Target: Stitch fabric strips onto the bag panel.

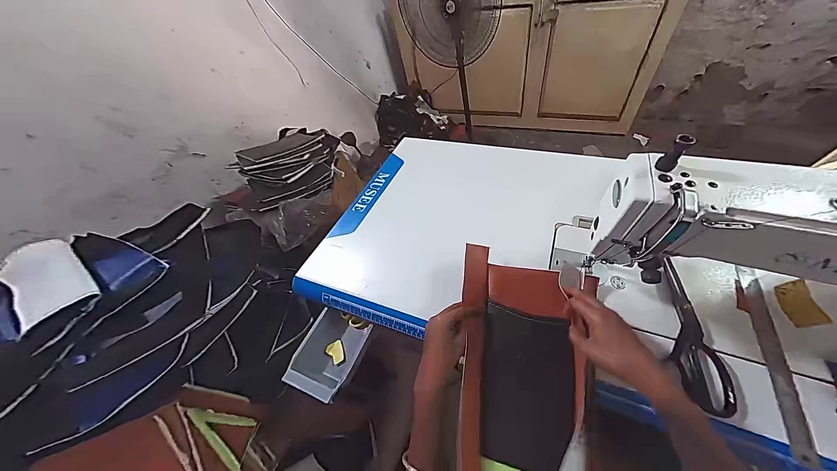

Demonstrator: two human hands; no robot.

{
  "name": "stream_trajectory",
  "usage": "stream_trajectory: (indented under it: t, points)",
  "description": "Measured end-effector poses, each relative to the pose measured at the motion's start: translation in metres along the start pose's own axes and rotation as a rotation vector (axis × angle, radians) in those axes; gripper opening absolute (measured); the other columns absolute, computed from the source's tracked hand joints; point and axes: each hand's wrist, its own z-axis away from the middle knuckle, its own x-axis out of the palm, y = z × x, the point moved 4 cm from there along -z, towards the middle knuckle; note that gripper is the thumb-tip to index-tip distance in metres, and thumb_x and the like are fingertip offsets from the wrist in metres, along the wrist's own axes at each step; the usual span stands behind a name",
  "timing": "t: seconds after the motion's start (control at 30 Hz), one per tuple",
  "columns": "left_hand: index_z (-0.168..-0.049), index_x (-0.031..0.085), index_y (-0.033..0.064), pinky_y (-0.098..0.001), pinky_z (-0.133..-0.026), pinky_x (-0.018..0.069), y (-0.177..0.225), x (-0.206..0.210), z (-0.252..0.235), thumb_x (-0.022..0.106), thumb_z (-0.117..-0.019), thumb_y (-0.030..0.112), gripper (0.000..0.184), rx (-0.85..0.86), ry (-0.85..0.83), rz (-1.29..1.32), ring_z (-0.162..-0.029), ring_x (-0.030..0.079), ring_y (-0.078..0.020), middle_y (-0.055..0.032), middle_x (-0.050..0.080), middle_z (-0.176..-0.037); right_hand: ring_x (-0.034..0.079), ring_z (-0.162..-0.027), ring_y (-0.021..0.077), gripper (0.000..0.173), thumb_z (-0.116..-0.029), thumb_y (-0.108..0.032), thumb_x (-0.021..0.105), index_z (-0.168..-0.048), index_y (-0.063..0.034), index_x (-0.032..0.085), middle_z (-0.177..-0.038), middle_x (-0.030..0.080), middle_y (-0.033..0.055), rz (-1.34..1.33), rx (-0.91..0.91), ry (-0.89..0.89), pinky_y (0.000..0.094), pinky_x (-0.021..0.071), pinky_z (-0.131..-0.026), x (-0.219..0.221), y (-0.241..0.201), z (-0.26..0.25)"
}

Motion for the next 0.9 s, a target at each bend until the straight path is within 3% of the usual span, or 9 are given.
stream_trajectory:
  t: [0.1,0.17,0.23,0.33,0.4,0.5,0.57,0.63,0.9]
  points:
    - [-0.110,0.074,-0.0036,-0.0430,-0.099,0.0507,0.018,-0.007,-0.003,0.040,-0.0938,0.005,0.039,-0.167,-0.283,0.001,-0.118,0.064,-0.0259,-0.0205,0.067,-0.127,0.061,-0.125,0.0372,0.025,-0.0916,0.013,0.053,-0.111,0.0093,0.069,-0.148,0.051,0.0276,-0.026,0.023,-0.004,0.0459,0.0499,-0.102,-0.023,0.018,-0.005]
    - [-0.113,0.076,0.0009,-0.0551,-0.105,0.0454,0.045,-0.003,-0.002,0.052,-0.0998,0.016,0.031,-0.200,-0.286,-0.286,-0.130,0.056,-0.0397,-0.0239,0.060,-0.139,0.050,-0.137,0.0444,0.030,-0.0920,0.012,0.058,-0.120,0.0086,0.068,-0.148,0.050,0.0298,0.142,0.108,0.049,0.0535,0.0424,-0.110,-0.027,0.017,-0.005]
    - [-0.109,0.076,-0.0012,-0.0654,-0.107,0.0398,0.073,0.021,0.005,0.067,-0.0951,0.017,0.025,-0.110,-0.110,-0.620,-0.135,0.048,-0.0512,-0.0286,0.054,-0.145,0.039,-0.141,0.0535,0.042,-0.0897,0.014,0.060,-0.131,0.0069,0.063,-0.154,0.042,0.0317,0.364,0.182,0.170,0.0646,0.0360,-0.109,-0.019,0.007,0.002]
    - [-0.121,0.069,-0.0110,-0.0531,-0.107,0.0446,0.098,0.075,0.025,0.059,-0.0903,-0.006,0.032,-0.011,-0.025,-1.035,-0.129,0.060,-0.0416,-0.0265,0.061,-0.138,0.052,-0.129,0.0552,0.044,-0.0908,0.015,0.053,-0.135,0.0148,0.055,-0.146,0.046,0.0383,0.550,0.122,0.331,0.0635,0.0441,-0.100,0.011,-0.022,0.020]
    - [-0.130,0.062,-0.0135,-0.0489,-0.105,0.0470,0.100,0.096,0.035,0.054,-0.0928,-0.005,0.039,-0.035,-0.017,-1.044,-0.123,0.064,-0.0424,-0.0312,0.064,-0.130,0.052,-0.132,0.0532,0.048,-0.0886,0.017,0.054,-0.136,0.0181,0.053,-0.145,0.048,0.0394,0.412,0.028,0.219,0.0578,0.0448,-0.107,0.036,-0.041,0.036]
    - [-0.136,0.059,-0.0093,-0.0723,-0.109,0.0318,0.088,0.097,0.043,0.055,-0.0966,0.006,0.043,-0.025,0.056,-0.842,-0.128,0.058,-0.0498,-0.0329,0.061,-0.135,0.048,-0.139,0.0483,0.044,-0.1032,-0.009,0.051,-0.140,0.0150,0.052,-0.146,0.052,0.0327,0.209,-0.004,0.190,0.0606,0.0341,-0.116,0.058,-0.030,0.044]
    - [-0.140,0.061,0.0013,-0.0808,-0.108,0.0212,0.068,0.088,0.045,0.048,-0.1020,0.038,0.054,0.016,0.107,-0.779,-0.134,0.054,-0.0462,-0.0240,0.059,-0.143,0.048,-0.140,0.0463,0.071,-0.1042,-0.047,0.044,-0.143,0.0115,0.052,-0.149,0.052,0.0281,0.329,-0.046,0.322,0.0697,0.0264,-0.116,0.062,0.001,0.046]
    - [-0.144,0.060,0.0109,-0.0812,-0.109,0.0164,0.043,0.076,0.044,0.031,-0.1025,0.060,0.070,0.065,0.125,-0.753,-0.139,0.051,-0.0406,-0.0136,0.056,-0.149,0.046,-0.142,0.0453,0.092,-0.0994,-0.068,0.031,-0.147,0.0087,0.048,-0.152,0.047,0.0279,0.405,-0.064,0.395,0.0743,0.0230,-0.114,0.059,0.033,0.047]
    - [-0.146,0.055,0.0054,-0.0774,-0.112,0.0138,0.011,0.062,0.047,0.019,-0.1077,0.053,0.072,0.184,0.117,-0.670,-0.142,0.050,-0.0329,-0.0106,0.056,-0.150,0.047,-0.143,0.0388,0.093,-0.1009,-0.070,0.018,-0.149,0.0040,0.048,-0.153,0.049,0.0229,0.438,-0.130,0.434,0.0716,0.0219,-0.116,0.052,0.059,0.051]
